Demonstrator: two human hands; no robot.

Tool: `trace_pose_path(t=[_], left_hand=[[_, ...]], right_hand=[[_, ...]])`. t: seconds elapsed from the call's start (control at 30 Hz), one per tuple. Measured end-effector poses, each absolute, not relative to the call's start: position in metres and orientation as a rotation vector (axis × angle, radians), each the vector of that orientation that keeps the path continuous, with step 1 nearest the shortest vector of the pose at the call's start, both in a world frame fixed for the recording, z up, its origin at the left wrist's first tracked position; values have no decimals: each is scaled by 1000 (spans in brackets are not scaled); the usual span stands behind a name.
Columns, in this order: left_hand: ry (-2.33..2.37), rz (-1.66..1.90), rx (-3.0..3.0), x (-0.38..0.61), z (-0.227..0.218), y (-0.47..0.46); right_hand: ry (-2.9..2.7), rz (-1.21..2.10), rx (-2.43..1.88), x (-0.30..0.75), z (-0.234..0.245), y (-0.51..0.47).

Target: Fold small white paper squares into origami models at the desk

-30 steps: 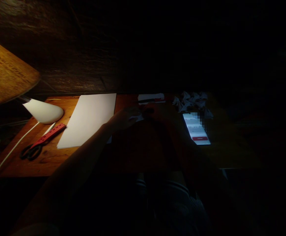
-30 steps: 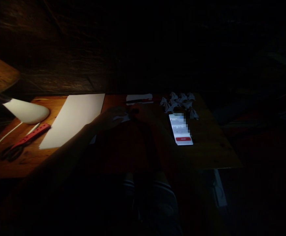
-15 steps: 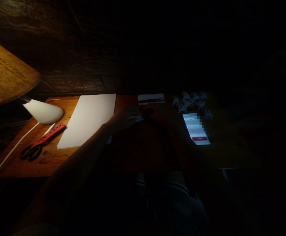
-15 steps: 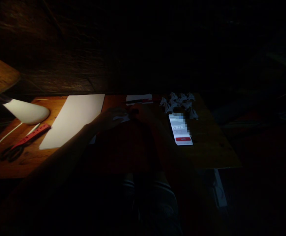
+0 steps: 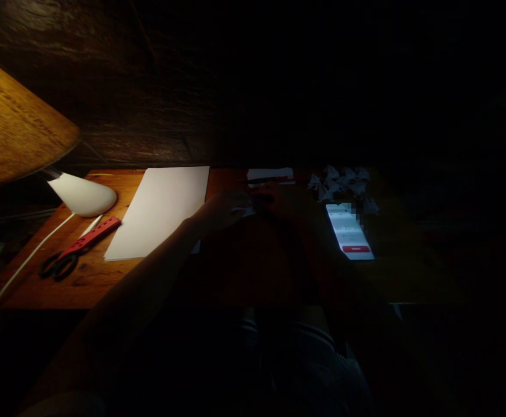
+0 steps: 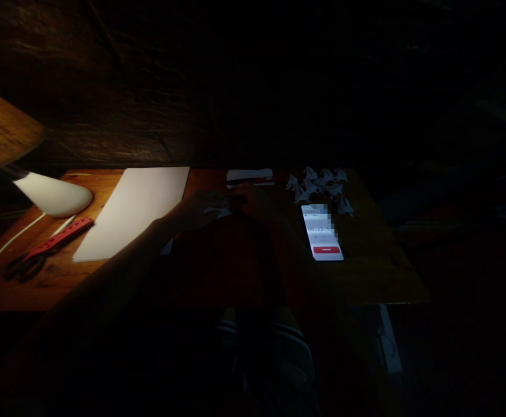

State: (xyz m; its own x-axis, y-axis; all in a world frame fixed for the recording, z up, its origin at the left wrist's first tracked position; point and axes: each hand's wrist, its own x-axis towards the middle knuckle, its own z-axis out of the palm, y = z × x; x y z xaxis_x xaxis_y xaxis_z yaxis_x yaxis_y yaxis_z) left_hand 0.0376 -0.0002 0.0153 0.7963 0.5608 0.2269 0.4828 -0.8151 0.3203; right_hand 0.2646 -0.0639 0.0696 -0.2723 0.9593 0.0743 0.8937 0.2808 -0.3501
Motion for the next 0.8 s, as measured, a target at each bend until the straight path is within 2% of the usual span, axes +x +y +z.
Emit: trace_pose_path(t=[0.57, 0.8], left_hand=[[831, 408, 2734, 41, 20, -3], [841, 417, 2732, 42, 21, -5]], right_hand=[[-2343, 297, -1890, 255, 82, -65], [-2338, 259, -1840, 256, 81, -67]])
